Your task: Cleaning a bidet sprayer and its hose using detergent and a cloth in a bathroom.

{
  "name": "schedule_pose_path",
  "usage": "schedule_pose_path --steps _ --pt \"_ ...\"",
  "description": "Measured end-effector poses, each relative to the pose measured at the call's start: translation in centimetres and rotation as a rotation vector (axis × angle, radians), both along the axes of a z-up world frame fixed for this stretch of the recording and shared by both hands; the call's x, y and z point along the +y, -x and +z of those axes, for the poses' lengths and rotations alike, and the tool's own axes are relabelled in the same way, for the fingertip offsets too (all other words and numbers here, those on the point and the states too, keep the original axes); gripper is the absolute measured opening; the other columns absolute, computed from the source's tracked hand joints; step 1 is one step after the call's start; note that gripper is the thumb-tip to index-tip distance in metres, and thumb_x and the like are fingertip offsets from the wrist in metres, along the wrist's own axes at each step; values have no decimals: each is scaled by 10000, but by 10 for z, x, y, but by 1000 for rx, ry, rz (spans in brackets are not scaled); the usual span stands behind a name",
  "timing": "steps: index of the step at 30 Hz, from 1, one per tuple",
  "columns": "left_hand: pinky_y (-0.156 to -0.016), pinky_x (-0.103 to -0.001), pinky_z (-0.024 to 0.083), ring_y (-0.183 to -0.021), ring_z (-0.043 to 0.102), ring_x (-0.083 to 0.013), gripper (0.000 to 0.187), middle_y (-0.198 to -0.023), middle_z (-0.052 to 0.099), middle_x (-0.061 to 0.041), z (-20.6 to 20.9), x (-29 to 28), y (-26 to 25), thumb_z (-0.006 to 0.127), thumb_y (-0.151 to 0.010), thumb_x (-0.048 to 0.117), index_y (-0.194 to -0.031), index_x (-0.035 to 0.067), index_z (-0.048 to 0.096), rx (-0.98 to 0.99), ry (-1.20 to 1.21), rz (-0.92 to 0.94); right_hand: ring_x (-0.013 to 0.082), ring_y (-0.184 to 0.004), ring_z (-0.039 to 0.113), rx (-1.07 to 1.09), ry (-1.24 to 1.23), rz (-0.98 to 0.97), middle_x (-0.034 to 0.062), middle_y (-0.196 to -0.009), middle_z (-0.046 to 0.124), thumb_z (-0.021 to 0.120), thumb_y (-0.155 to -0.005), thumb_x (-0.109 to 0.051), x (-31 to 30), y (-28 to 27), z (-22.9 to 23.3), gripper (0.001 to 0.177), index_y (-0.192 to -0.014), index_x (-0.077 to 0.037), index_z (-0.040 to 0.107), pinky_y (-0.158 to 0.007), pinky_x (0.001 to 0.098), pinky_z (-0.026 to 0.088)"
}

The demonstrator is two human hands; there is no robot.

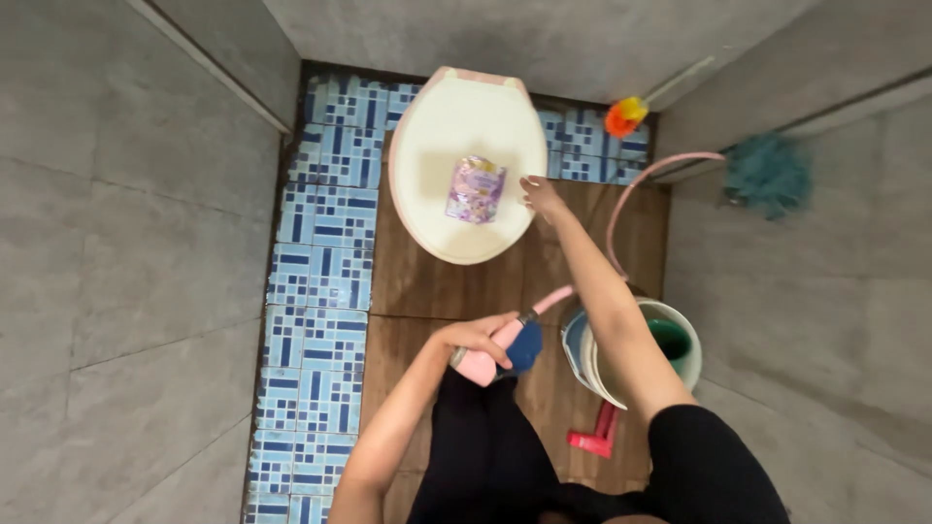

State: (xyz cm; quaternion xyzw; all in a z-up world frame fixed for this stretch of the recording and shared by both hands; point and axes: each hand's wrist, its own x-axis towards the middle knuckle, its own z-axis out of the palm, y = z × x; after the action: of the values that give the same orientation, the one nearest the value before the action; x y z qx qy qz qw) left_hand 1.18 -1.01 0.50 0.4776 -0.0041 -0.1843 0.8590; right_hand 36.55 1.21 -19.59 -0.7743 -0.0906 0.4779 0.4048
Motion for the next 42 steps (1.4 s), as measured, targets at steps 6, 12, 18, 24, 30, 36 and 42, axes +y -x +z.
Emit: schedule_pose_path --steps 6,12,18,24,30,36,42 --pt "-979 -287 478 -1094 609 -149 700 -1151 645 -48 54 -32 -36 833 -684 -8 -1330 9 562 160 163 145 224 -1370 558 -50 -426 194 133 -1433 615 344 -1097 -465 -154 84 308 572 -1466 -70 529 -1181 363 389" --pt "-912 -297 552 -1050 667 -137 678 -1212 687 -47 125 -77 -105 780 -730 -9 -1373 59 577 16 368 217 193 -1469 393 111 -583 -70 85 -1598 424 402 -1051 -543 -278 152 444 679 -1607 -158 338 -1123 391 370" --pt "-830 -295 570 -965 691 -152 625 -1140 700 -65 176 -108 -141 749 -756 -55 -1352 33 583 23 315 107 174 -1342 482 -230 -605 -32 87 -1514 465 680 -1002 -217 -325 184 511 752 -1610 -139 243 -1144 318 377" --pt "-867 -292 565 -975 670 -158 506 -1103 686 -73 214 -126 -122 721 -790 -57 -1274 6 589 59 214 58 103 -1024 639 -3 -508 -254 33 -1173 696 708 -982 -185 -356 188 500 416 -1341 2 610 -934 289 514" --pt "-879 -391 591 -1078 638 -194 615 -1185 656 -38 269 -114 -88 687 -762 -64 -1342 63 531 208 188 91 194 -991 694 -52 -732 -528 88 -1110 708 725 -840 -19 -387 191 438 419 -1250 13 643 -915 336 571" --pt "-884 -481 619 -1099 684 -286 705 -1141 688 -130 257 -93 -51 656 -762 -131 -1392 88 427 276 303 24 240 -1022 703 -28 -827 -715 113 -1156 677 726 -905 -92 -401 165 463 455 -1326 -46 559 -907 390 602" --pt "-872 -411 603 -980 747 -315 616 -1072 724 -214 220 -95 -34 676 -861 -134 -1414 -67 414 182 179 -64 293 -1141 611 -629 -689 -48 132 -1253 639 661 -1068 -295 -318 220 498 305 -1274 -74 621 -1003 407 505"
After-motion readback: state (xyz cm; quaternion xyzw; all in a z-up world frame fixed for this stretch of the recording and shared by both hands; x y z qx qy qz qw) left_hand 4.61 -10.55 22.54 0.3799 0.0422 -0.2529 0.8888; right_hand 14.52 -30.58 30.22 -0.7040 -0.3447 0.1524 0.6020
